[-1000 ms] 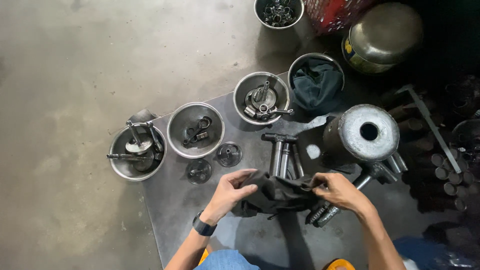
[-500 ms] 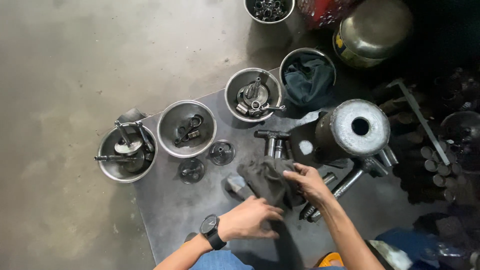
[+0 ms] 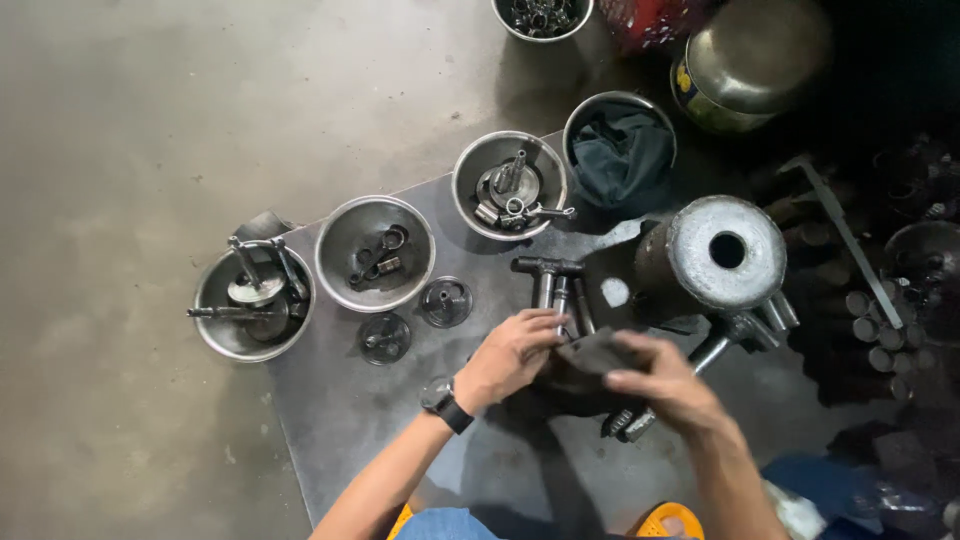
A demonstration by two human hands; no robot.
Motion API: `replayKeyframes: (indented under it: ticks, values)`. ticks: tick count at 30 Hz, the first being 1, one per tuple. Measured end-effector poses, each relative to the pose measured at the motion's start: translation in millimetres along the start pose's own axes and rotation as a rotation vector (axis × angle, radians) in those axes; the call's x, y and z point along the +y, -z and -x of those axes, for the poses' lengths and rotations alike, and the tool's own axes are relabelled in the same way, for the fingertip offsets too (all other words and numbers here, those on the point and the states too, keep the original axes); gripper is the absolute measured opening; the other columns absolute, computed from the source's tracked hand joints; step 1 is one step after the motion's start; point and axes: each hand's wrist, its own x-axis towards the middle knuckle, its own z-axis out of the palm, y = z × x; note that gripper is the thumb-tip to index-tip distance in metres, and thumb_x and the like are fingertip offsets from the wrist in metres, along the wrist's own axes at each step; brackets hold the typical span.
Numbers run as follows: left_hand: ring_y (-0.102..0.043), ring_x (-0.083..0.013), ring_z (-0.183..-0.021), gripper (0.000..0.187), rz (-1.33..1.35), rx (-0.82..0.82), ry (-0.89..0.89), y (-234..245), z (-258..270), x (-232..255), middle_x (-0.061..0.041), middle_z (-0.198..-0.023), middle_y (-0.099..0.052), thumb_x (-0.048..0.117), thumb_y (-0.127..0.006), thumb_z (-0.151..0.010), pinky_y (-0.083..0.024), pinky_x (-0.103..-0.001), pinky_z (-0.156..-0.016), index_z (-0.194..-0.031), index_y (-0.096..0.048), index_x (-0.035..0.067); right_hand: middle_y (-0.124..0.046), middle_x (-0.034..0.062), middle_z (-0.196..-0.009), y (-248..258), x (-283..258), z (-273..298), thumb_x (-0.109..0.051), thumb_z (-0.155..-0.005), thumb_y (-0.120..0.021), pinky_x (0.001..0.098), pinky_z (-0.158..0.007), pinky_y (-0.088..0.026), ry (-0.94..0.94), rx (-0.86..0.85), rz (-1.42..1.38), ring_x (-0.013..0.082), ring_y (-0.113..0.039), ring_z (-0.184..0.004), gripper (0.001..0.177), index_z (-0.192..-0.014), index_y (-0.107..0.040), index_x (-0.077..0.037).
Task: The person operates a metal lathe, using a file to smooth a rotating cylindrical metal part. They then wipe the part with a cloth and use a caliper to measure its diameter. Finally, they move to a table to wipe and organize various metal components in bowls.
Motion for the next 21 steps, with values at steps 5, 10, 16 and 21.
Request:
replayKeyframes:
  ticks: [5,10,16,21]
  values:
    - [-0.055,-0.0135,-0.068,0.020,0.582,-0.155,0.554,52,-47,52,-0.007,-0.077,-0.063,0.011,-0.074,-0.095,-0.048,-0.028,-0.064,-0.111,-0.073,-0.001,-0.072,0.0141,-0.117,18,-55,20,-0.006,-0.056,-0.086,0.0378,-0.093,-0.058,0.016,0.217,0.029,0.0249,-0.071,-0.105,0.084,-0.136,-0.057,-0.003]
    - [-0.054,-0.0004,-0.078,0.021,0.854,-0.020,0.539,61,-67,39,0.005,-0.083,-0.064,0.015,-0.067,-0.099,-0.047,-0.022,-0.065,-0.108,-0.070,-0.004,-0.071,0.0250,-0.111,23,12,16,-0.010,-0.085,-0.080,0.0405,-0.090,-0.053,-0.099,0.118,0.133,0.0279,-0.066,-0.098,0.047,-0.125,-0.069,0.011]
    - [-0.071,-0.0254,-0.075,0.032,0.117,-0.058,0.651,64,-17,-46,-0.016,-0.087,-0.074,0.029,-0.071,-0.094,-0.055,-0.036,-0.071,-0.103,-0.071,-0.002,-0.068,0.0211,-0.126,14,-26,45,-0.005,-0.084,-0.069,0.0421,-0.104,-0.049,0.294,0.120,-0.459,0.0300,-0.067,-0.116,0.053,-0.132,-0.058,0.013]
    - [-0.071,-0.0391,-0.087,0.023,-0.352,0.220,0.813,121,19,-135,-0.020,-0.093,-0.073,0.025,-0.071,-0.087,-0.056,-0.048,-0.078,-0.096,-0.078,0.005,-0.069,0.0215,-0.124,12,-17,43,-0.006,-0.086,-0.061,0.0471,-0.099,-0.049,0.054,0.311,-0.398,0.0325,-0.065,-0.112,0.050,-0.134,-0.059,0.008]
